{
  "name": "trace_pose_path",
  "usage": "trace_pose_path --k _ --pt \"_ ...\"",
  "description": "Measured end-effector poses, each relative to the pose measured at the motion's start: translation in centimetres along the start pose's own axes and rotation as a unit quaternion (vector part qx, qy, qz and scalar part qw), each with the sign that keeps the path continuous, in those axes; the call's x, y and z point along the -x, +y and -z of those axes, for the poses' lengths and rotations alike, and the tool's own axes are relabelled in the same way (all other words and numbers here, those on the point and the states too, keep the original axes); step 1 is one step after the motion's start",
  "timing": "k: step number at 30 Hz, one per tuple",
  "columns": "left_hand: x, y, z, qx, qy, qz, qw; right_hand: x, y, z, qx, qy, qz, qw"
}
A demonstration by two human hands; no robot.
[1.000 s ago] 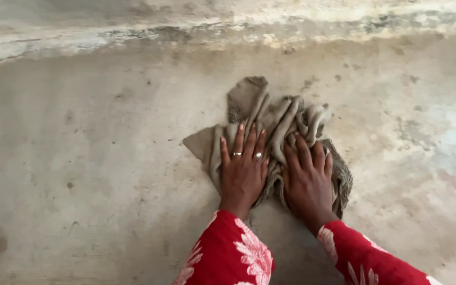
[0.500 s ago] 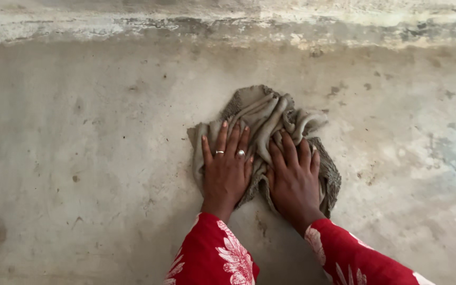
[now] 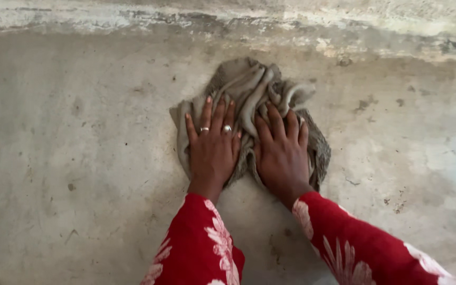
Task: The person scrubs the concrete floor by hand using a cloth, repeatedly moving it across the surface, then rinses and wrings the cloth in a bucket of water before continuing to wipe the area.
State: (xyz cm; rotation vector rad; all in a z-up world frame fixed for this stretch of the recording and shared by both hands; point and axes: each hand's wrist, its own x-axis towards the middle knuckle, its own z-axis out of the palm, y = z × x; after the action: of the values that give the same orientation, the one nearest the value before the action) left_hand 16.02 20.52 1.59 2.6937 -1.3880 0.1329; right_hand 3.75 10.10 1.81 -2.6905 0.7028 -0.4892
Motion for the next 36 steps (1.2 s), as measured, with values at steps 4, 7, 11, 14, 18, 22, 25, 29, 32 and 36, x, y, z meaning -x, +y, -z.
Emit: trace_pose_path --k 4,7,11,14,18,22,25,29,32,36 --pt "-0.3 -0.6 -0.1 0.011 0.001 0.009 1.0 -0.9 0.0 -0.5 0.001 -0.004 0.01 1.0" --pt "-0.2 -0.4 -0.1 0.011 0.005 0.01 1.0 -0.8 0.0 -0.5 0.0 0.005 0.012 1.0" --pt "0.1 -0.3 -0.1 0.023 -0.015 0.028 0.999 -0.4 0.0 -0.6 0.003 0.011 0.017 1.0" --pt "1.1 -0.3 0.1 0.02 -0.005 0.031 0.999 0.2 -0.2 -0.3 -0.003 -0.005 0.02 1.0" --pt "3.1 -0.5 0.5 0.0 0.005 0.032 0.999 1.6 -1.2 0.1 0.0 -0.027 0.017 0.999" --pt "5.4 -0.8 1.1 -0.006 0.0 0.044 0.999 3.1 -2.1 0.4 -0.007 -0.039 0.028 0.999" --pt "7.3 -1.1 1.6 -0.012 -0.002 0.05 0.999 4.1 -2.8 0.8 -0.008 -0.062 0.035 0.997" --pt "9.6 -1.6 2.4 -0.014 -0.006 0.063 0.998 5.4 -3.9 1.2 -0.001 -0.093 0.052 0.994" --pt "10.7 -1.8 2.9 -0.025 0.0 0.071 0.997 5.8 -4.3 1.3 -0.002 -0.103 0.068 0.992" --pt "10.4 -2.0 3.1 -0.013 -0.019 0.086 0.996 5.2 -4.3 1.5 -0.01 -0.109 0.078 0.991"
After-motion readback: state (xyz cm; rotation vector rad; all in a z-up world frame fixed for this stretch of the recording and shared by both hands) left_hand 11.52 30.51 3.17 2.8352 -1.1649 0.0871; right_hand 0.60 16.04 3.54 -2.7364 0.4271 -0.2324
